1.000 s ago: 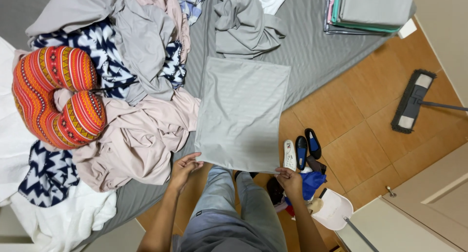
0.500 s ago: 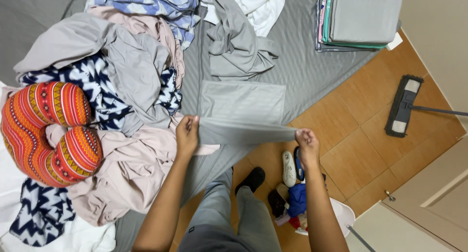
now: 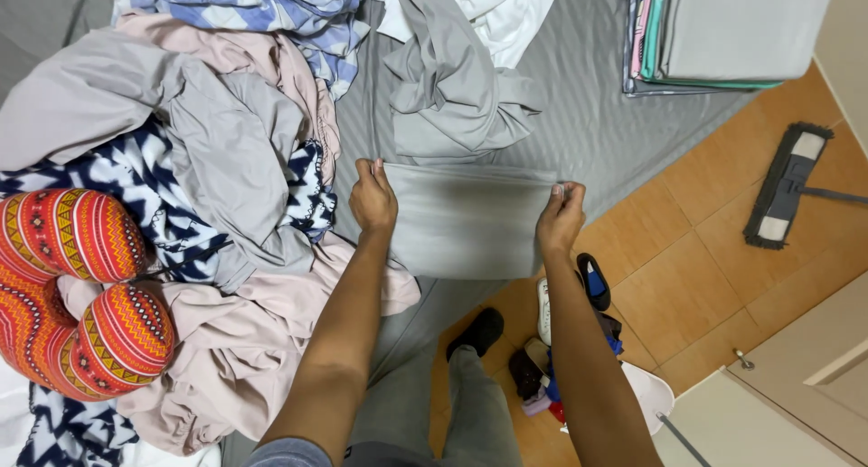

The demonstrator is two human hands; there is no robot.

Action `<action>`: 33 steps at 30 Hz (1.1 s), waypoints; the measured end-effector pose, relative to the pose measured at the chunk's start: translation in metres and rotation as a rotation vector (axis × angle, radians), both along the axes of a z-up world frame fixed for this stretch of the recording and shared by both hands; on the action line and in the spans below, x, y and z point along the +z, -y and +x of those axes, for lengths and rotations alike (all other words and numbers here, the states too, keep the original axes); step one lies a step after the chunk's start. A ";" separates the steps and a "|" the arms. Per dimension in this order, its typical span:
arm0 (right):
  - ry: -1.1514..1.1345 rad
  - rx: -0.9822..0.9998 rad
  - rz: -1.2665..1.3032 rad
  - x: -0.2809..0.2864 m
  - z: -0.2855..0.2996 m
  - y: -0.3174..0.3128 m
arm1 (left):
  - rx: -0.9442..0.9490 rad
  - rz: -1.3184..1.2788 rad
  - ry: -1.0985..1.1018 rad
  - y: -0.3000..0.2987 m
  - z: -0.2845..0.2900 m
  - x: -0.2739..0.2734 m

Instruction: The person folds several gray shirts on a bed, smoothing each one before folding it into a neat rectangle. The folded shirts are stacked on top of a pre-existing pile of folded clothes on the right side of the bed.

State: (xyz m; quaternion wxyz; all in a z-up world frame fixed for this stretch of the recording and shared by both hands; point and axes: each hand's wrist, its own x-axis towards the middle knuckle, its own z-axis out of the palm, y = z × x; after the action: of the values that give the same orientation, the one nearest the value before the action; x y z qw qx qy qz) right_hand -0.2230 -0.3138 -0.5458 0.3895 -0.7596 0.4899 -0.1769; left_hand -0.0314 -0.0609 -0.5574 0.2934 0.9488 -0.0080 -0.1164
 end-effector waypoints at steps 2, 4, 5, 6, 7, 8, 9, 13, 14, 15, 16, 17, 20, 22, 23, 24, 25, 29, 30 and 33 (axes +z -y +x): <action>-0.047 0.009 -0.013 -0.002 0.010 0.002 | 0.030 0.022 -0.012 0.001 0.000 -0.008; -0.094 0.020 -0.027 -0.002 0.019 0.005 | 0.062 0.044 -0.024 0.000 -0.001 -0.014; -0.117 0.022 -0.007 0.000 0.023 0.005 | 0.094 0.000 0.020 -0.003 -0.003 -0.015; -0.140 0.025 0.012 0.002 0.028 0.006 | 0.125 -0.044 0.066 -0.005 -0.004 -0.016; -0.144 0.026 0.017 0.001 0.027 0.007 | 0.125 -0.039 0.061 -0.016 -0.008 -0.022; -0.141 0.039 0.030 0.000 0.028 0.007 | 0.173 -0.141 -0.033 -0.027 -0.011 -0.026; -0.137 0.053 0.044 -0.001 0.029 0.007 | 0.221 -0.244 -0.126 -0.040 -0.013 -0.030; -0.174 0.050 0.058 -0.012 0.027 0.014 | 0.196 -0.788 -0.572 -0.096 -0.044 -0.043; -0.144 0.070 0.050 -0.014 0.026 0.016 | 0.166 -0.828 -0.703 -0.098 -0.047 -0.022; -0.115 0.091 0.042 -0.017 0.024 0.017 | 0.136 -0.866 -0.834 -0.100 -0.050 -0.001; -0.116 0.097 0.043 -0.015 0.026 0.018 | 0.142 -0.869 -0.832 -0.102 -0.053 0.002; -0.149 0.088 0.065 -0.014 0.027 0.019 | 0.067 -0.794 -0.858 -0.105 -0.056 0.004; -0.176 0.096 0.085 -0.022 0.024 0.022 | -0.070 -0.621 -0.756 -0.112 -0.066 0.020; -0.170 0.110 0.078 -0.029 0.022 0.024 | -0.135 -0.522 -0.632 -0.114 -0.072 0.028; -0.145 0.128 0.061 -0.031 0.022 0.025 | -0.187 -0.488 -0.496 -0.114 -0.075 0.029; -0.122 0.143 0.044 -0.032 0.019 0.026 | -0.239 -0.451 -0.364 -0.115 -0.079 0.031; -0.125 0.147 0.046 -0.036 0.014 0.027 | -0.235 -0.450 -0.366 -0.117 -0.084 0.029; -0.074 0.165 0.029 -0.043 0.011 0.030 | -0.236 -0.414 -0.310 -0.132 -0.099 0.011; -0.069 0.157 0.032 -0.042 0.013 0.030 | -0.241 -0.406 -0.308 -0.138 -0.102 0.005; -0.118 0.130 0.045 -0.045 0.013 0.033 | -0.307 -0.315 -0.327 -0.173 -0.108 -0.010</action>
State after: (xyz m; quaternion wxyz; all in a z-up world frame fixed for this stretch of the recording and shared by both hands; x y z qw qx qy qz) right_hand -0.2102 -0.3463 -0.5906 0.3878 -0.7899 0.4655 -0.0950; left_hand -0.1391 0.1117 -0.5678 0.4137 0.8477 -0.1224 -0.3087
